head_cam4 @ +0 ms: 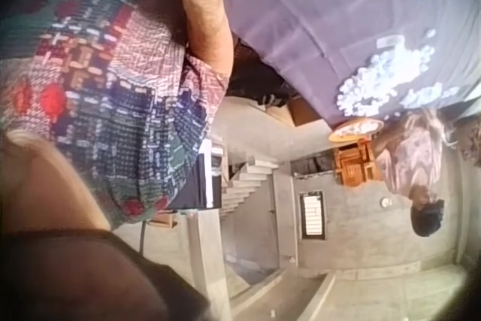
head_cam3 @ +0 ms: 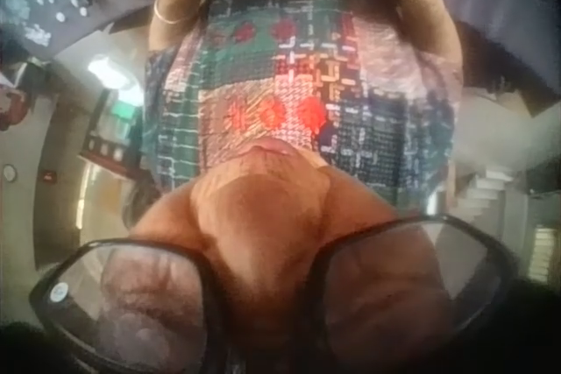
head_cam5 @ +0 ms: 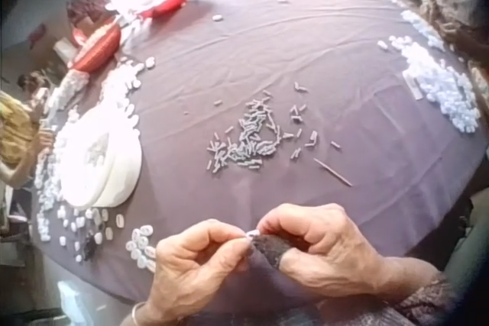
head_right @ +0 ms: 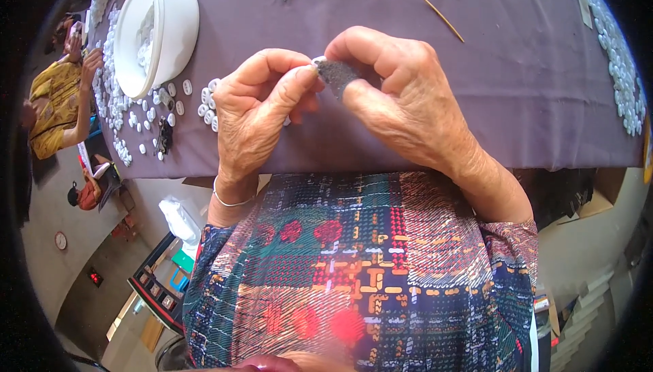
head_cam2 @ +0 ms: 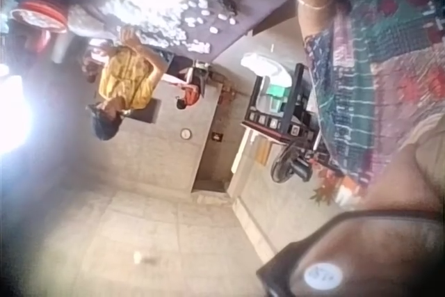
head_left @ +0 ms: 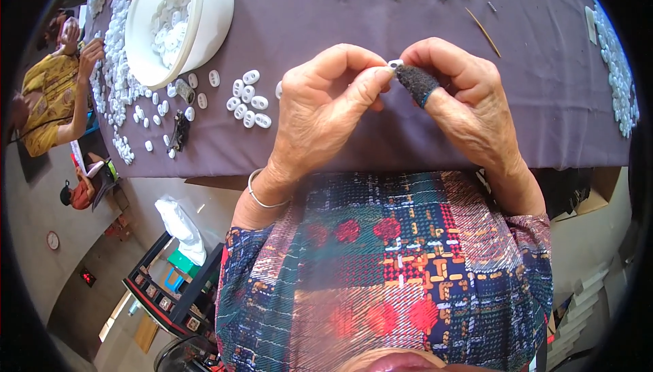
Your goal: The person gathers plastic components and assembles cord lock toggles by inserting springs and plastic plugs into the housings by hand.
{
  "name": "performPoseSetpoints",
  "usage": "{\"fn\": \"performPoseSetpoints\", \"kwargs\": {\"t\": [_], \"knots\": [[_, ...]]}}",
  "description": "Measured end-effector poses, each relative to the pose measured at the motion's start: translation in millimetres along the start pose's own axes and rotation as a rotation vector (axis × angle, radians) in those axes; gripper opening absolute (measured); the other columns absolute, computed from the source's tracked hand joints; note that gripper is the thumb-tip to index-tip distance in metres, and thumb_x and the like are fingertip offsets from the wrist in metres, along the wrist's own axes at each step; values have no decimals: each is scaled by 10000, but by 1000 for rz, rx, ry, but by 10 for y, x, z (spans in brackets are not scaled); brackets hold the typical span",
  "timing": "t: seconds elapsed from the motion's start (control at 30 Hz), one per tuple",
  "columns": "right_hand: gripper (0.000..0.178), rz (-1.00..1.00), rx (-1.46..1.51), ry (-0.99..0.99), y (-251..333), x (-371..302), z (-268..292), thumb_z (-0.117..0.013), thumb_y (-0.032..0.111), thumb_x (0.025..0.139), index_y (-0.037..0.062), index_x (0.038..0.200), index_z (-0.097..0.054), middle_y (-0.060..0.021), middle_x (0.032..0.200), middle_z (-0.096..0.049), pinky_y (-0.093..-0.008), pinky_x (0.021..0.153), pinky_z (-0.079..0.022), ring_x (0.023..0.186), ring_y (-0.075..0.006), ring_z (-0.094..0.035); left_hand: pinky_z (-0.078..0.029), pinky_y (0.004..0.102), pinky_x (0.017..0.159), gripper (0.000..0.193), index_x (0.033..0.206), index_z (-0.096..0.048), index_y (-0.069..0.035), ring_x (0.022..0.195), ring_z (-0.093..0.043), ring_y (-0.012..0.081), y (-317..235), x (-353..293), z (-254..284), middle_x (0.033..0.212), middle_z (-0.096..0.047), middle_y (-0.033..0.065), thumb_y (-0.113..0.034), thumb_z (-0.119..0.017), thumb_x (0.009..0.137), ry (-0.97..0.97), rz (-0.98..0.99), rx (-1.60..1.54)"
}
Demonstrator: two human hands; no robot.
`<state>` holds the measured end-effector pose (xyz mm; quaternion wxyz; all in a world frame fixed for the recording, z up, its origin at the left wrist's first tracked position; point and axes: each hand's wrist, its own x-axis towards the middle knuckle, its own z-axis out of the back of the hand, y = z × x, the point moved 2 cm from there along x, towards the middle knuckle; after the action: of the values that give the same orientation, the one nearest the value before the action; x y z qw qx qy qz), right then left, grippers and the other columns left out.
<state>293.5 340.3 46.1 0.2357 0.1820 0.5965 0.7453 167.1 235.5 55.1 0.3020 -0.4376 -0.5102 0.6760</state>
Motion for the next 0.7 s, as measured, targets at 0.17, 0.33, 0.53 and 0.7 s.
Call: {"fn": "performPoseSetpoints", "kwargs": {"t": [0.17,0.33,0.53,0.7], "knots": [[151,-55,33,22,42,14,7,-505,2,735,-29,865,-575,-50,690,-559,-231,567,-404,621,-107,-519,-452,167,551,112,905,-612,17,622,-562,57,55,-38,-34,743,-629,38,-74,-612,839,-13,-8,-66],[110,-180,139,46,88,-1,15,-517,-9,763,-35,846,-585,-21,672,-569,-214,551,-420,612,-64,-511,-456,177,556,103,883,-618,25,619,-564,69,78,-41,-35,731,-625,45,-68,-609,838,2,-26,-82],[119,-252,240,61,67,4,-20,-537,19,797,-22,891,-599,11,697,-569,-182,531,-402,605,-36,-501,-447,177,566,112,903,-621,24,631,-559,65,19,-118,102,741,-621,30,-64,-611,834,-111,-165,68],[187,-280,312,-15,-5,-15,36,-473,21,789,-29,920,-597,5,709,-574,-163,554,-405,614,-34,-503,-429,283,629,115,802,-629,-17,691,-550,182,76,-241,675,747,-597,68,-82,-683,724,-505,-315,567]]}}
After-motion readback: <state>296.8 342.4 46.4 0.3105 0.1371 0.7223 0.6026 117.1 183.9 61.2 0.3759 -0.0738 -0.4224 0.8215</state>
